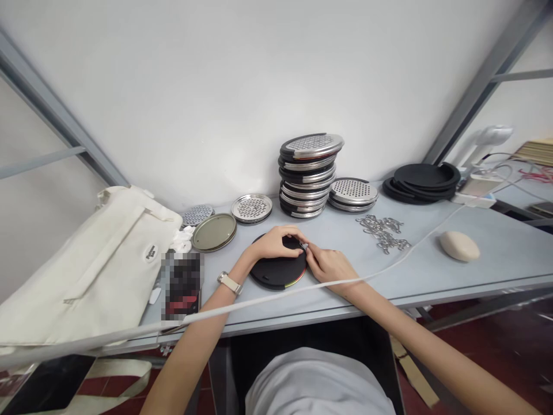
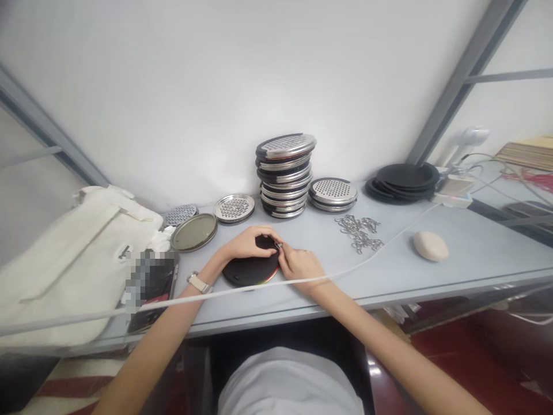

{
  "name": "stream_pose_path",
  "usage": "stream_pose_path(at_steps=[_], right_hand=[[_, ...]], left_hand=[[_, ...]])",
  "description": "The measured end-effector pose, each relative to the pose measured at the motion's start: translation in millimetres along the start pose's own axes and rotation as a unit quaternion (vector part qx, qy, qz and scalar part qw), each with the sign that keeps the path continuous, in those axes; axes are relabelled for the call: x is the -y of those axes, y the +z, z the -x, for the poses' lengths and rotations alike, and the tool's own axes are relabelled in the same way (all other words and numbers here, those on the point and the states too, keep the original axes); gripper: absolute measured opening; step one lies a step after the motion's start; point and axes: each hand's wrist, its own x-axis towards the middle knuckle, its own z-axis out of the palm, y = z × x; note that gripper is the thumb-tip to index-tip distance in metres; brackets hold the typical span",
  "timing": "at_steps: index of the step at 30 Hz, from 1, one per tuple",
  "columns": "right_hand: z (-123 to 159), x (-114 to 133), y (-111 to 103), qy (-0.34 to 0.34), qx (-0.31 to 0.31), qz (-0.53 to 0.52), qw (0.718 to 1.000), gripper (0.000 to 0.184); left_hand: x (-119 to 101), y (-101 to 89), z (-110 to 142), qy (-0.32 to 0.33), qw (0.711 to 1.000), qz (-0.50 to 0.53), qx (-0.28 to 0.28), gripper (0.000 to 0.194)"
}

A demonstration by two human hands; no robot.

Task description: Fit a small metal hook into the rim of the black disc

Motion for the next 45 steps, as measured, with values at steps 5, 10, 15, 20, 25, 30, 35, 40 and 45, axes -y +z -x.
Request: stream_pose_path(at_steps=[5, 10, 15, 20, 25, 30, 35, 40, 45], right_hand=[[-0.7, 0.9, -1.7, 0.011, 0.004, -0.018, 1.0, 0.033], [-0.8, 0.1, -2.0, 0.015, 0.003, -0.02, 1.0, 0.033], [-0.8, 0.0, -0.7, 0.012, 0.0, -0.023, 1.0, 0.035], [-0.2, 0.8, -2.9, 0.014, 0.002, -0.042, 0.999, 0.035], [-0.3, 0.8, -6.1, 0.019, 0.006, -0.073, 0.997, 0.033], [-0.2, -0.8, -4.4, 0.016, 0.002, -0.081, 0.997, 0.033], [0.2, -1.7, -3.6, 0.016, 0.001, -0.082, 0.997, 0.033], [0.5, -1.3, -5.3, 0.014, 0.001, -0.096, 0.995, 0.033], [0.6, -0.8, -5.5, 0.012, -0.001, -0.098, 0.995, 0.034]], left_hand=[[2.1, 0.8, 0.6, -0.012, 1.0, -0.001, -0.02, 0.026], [3.4, 2.0, 1.0, -0.012, 1.0, 0.007, -0.021, 0.026], [2.4, 1.7, 0.4, -0.023, 1.0, -0.002, -0.012, 0.029], [0.1, 0.8, 0.2, -0.021, 1.0, -0.013, -0.008, 0.029], [-0.9, 0.7, 0.2, -0.016, 1.0, -0.01, -0.007, 0.029], [0.6, 0.5, -0.1, -0.021, 1.0, -0.011, 0.004, 0.028], [2.7, 0.2, -0.6, -0.025, 0.999, -0.024, 0.012, 0.028], [3.1, 0.0, -0.2, -0.025, 0.999, -0.023, 0.013, 0.029], [1.6, 0.1, -0.2, -0.028, 1.0, -0.005, 0.01, 0.029]])
